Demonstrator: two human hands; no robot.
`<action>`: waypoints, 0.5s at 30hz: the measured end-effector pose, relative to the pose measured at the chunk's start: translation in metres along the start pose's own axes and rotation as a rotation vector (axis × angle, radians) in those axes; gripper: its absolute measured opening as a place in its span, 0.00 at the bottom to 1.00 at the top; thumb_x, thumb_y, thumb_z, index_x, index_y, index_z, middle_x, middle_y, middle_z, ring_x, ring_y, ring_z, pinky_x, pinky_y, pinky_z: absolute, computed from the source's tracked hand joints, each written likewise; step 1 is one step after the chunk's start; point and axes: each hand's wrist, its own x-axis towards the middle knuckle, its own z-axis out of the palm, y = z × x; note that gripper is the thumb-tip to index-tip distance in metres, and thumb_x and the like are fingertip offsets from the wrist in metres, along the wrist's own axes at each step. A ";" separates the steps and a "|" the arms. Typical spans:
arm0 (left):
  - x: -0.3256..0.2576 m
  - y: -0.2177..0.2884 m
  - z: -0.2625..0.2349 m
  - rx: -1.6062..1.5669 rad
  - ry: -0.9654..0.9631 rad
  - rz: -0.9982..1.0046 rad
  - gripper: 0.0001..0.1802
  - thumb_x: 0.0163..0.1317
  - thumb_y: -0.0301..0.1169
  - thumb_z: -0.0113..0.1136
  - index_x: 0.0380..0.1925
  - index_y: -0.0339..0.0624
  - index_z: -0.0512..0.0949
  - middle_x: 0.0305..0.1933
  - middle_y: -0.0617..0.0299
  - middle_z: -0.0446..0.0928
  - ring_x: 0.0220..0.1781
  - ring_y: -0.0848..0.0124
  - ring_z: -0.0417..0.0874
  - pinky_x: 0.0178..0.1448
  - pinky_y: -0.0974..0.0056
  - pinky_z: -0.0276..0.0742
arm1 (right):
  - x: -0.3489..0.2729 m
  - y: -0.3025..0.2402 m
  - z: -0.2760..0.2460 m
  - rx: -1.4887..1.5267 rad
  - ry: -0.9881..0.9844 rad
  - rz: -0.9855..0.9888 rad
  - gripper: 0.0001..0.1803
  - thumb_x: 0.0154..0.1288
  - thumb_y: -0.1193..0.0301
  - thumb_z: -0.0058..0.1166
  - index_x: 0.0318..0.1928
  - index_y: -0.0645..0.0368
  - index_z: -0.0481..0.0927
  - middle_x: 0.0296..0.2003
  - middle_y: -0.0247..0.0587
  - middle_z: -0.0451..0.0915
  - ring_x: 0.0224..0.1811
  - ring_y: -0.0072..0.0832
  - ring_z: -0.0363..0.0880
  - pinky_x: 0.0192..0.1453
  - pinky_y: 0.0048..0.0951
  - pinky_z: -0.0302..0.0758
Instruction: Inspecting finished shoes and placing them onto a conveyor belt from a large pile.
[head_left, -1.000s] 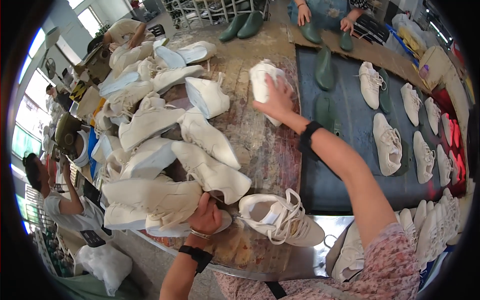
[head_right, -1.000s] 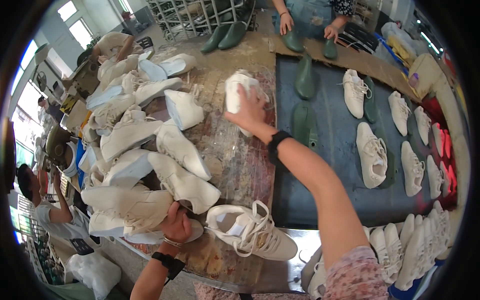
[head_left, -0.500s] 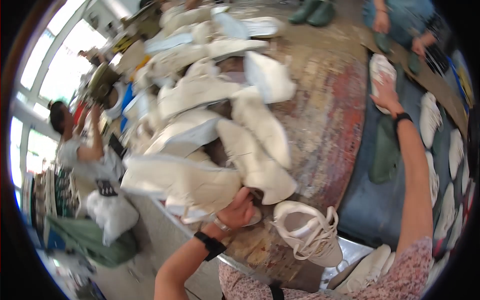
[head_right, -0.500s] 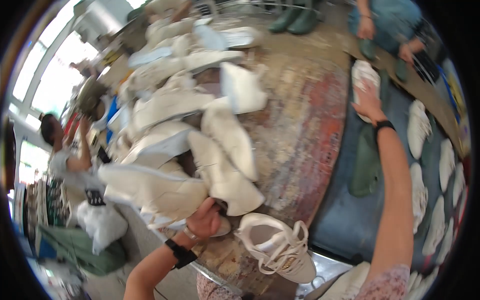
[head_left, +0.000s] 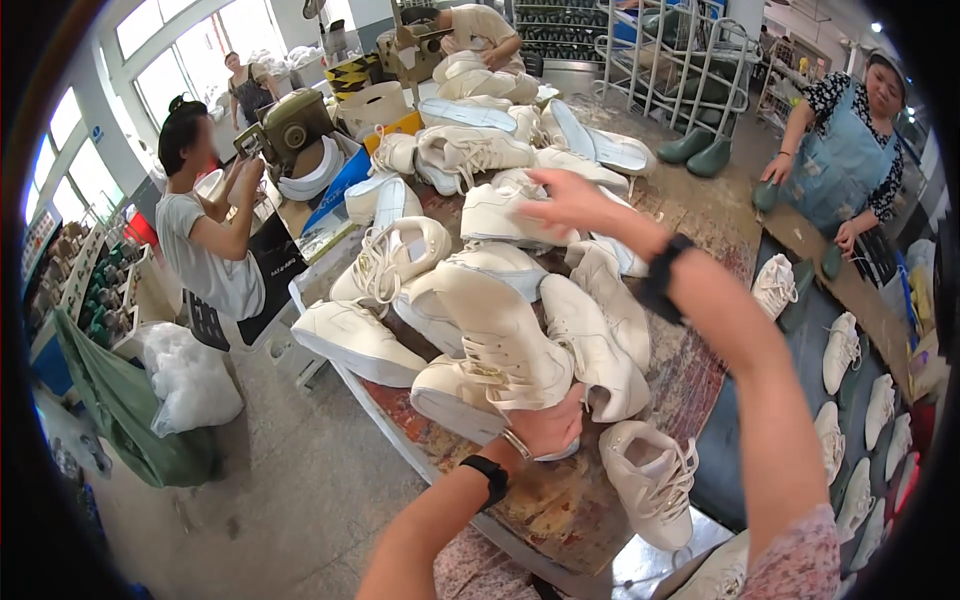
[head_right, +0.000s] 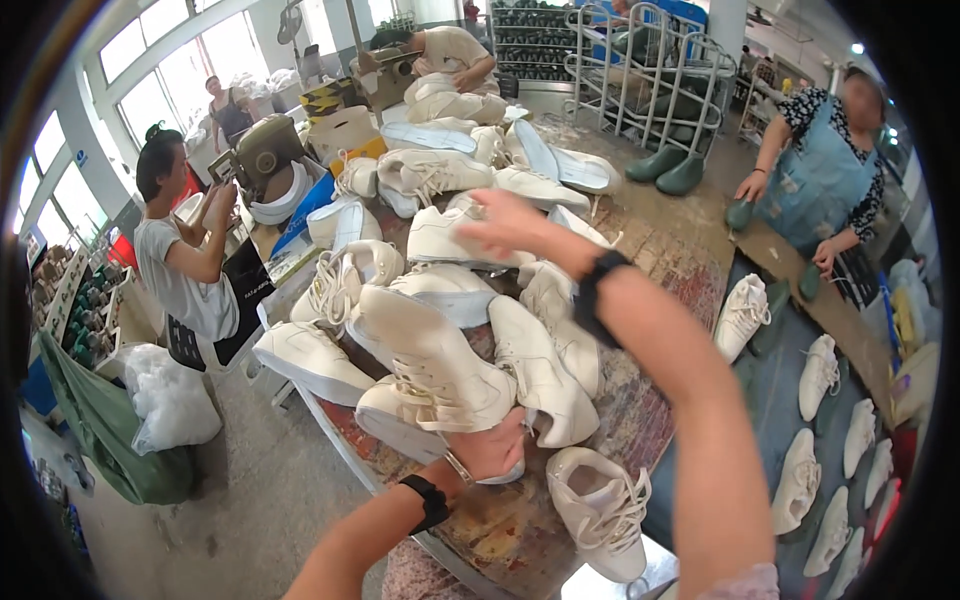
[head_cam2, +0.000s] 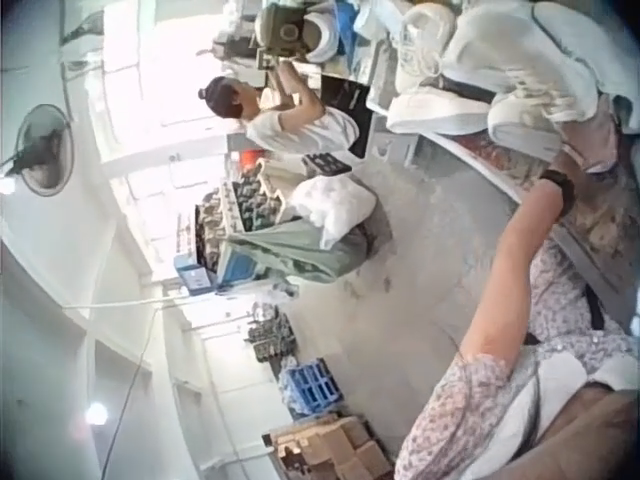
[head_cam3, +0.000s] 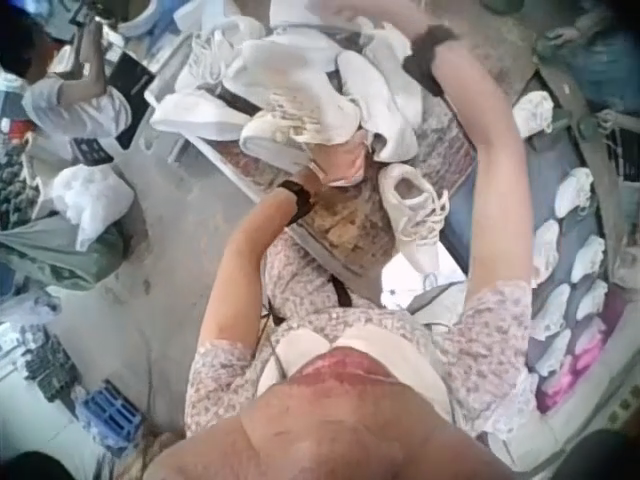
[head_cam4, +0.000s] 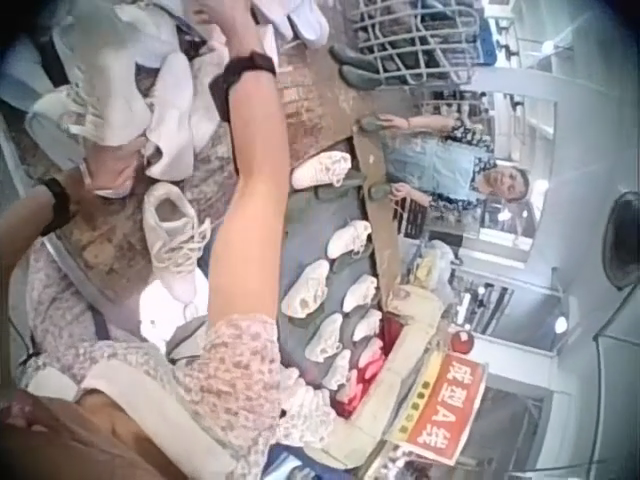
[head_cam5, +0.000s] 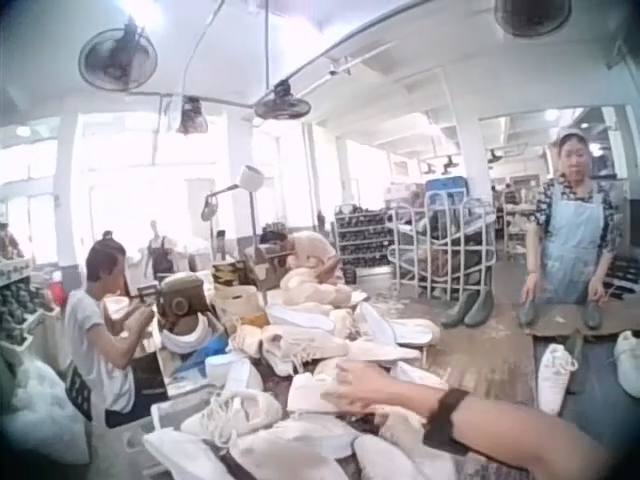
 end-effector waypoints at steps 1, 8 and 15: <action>-0.003 0.000 0.002 -0.012 -0.002 0.010 0.06 0.54 0.36 0.55 0.27 0.48 0.75 0.45 0.62 0.73 0.35 0.60 0.78 0.38 0.54 0.74 | 0.014 -0.021 0.016 0.130 -0.068 0.162 0.46 0.52 0.57 0.65 0.65 0.70 0.59 0.38 0.52 0.80 0.27 0.30 0.82 0.24 0.27 0.80; 0.016 0.003 0.011 0.130 -0.205 -0.066 0.15 0.55 0.37 0.53 0.41 0.46 0.78 0.44 0.54 0.80 0.30 0.57 0.82 0.31 0.50 0.77 | 0.015 -0.030 0.001 -0.075 -0.006 0.145 0.26 0.49 0.49 0.67 0.27 0.63 0.79 0.18 0.35 0.76 0.20 0.22 0.75 0.25 0.25 0.74; 0.011 -0.001 0.015 0.091 -0.179 -0.041 0.10 0.52 0.34 0.55 0.29 0.42 0.79 0.47 0.62 0.76 0.44 0.55 0.78 0.49 0.47 0.72 | -0.240 -0.003 -0.131 -0.088 0.093 0.222 0.30 0.52 0.57 0.69 0.50 0.61 0.74 0.35 0.35 0.80 0.31 0.19 0.78 0.36 0.22 0.77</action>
